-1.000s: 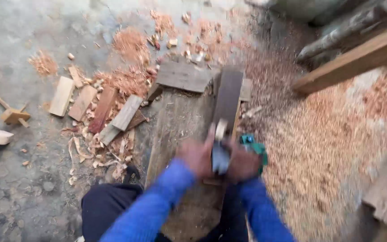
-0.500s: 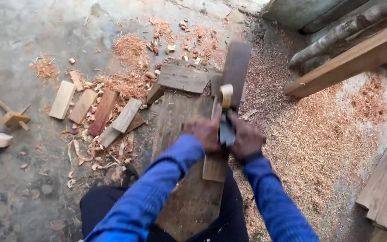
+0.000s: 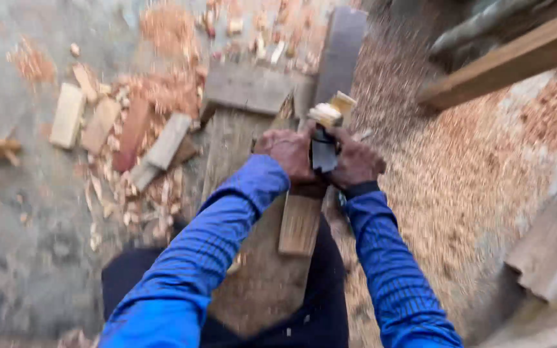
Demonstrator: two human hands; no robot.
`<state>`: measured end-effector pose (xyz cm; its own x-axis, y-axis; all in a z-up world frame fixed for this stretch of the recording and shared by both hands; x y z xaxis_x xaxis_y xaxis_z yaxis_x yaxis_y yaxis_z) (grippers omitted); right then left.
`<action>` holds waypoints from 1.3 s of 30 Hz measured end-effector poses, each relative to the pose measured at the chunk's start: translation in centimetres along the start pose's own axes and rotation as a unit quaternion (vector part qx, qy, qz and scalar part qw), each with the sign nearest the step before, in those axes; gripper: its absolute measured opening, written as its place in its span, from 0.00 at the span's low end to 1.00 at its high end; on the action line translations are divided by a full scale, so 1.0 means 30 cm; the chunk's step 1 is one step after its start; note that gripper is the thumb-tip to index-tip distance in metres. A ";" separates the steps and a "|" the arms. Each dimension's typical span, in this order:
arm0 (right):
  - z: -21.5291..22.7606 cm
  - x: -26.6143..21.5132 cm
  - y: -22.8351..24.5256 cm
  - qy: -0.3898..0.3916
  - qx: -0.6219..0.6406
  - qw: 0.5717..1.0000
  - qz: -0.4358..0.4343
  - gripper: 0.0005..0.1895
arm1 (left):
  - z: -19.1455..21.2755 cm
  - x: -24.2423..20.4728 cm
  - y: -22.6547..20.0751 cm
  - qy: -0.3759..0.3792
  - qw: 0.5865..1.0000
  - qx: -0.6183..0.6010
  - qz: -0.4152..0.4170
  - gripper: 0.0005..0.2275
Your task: Smoothing and shaping small wood blocks using an electric planer and a manual hand plane.
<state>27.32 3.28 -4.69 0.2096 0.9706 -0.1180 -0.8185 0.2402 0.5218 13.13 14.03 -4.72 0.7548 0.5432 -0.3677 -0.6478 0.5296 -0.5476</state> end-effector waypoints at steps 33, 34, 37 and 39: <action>0.054 -0.019 0.011 -0.028 -0.125 0.991 -0.050 0.30 | 0.007 0.003 -0.017 -0.082 0.996 -0.040 -0.023 0.47; 0.056 -0.051 0.047 -0.045 -0.114 0.992 -0.037 0.30 | 0.031 -0.035 -0.022 -0.121 0.991 -0.026 -0.044 0.44; 0.028 -0.275 0.158 -0.047 -0.099 0.993 -0.040 0.28 | -0.025 -0.334 -0.084 -0.051 0.998 0.000 -0.029 0.47; -0.010 -0.468 0.243 -0.040 -0.079 0.995 -0.045 0.28 | -0.158 -0.535 -0.095 -0.054 0.998 -0.022 -0.033 0.46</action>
<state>18.26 -8.60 0.51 0.3226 0.9424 -0.0882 -0.8671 0.3316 0.3718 3.36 0.73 -0.84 0.7785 0.5768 -0.2473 -0.5902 0.5388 -0.6011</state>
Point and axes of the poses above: each hand's wrist, its own x-axis towards the middle knuckle, its own z-axis out of the back of the hand, y = z × x, the point moved 2 cm from there along x, towards the middle knuckle, and after that the axes turned 4 degrees about z, right-handed, at the moved point
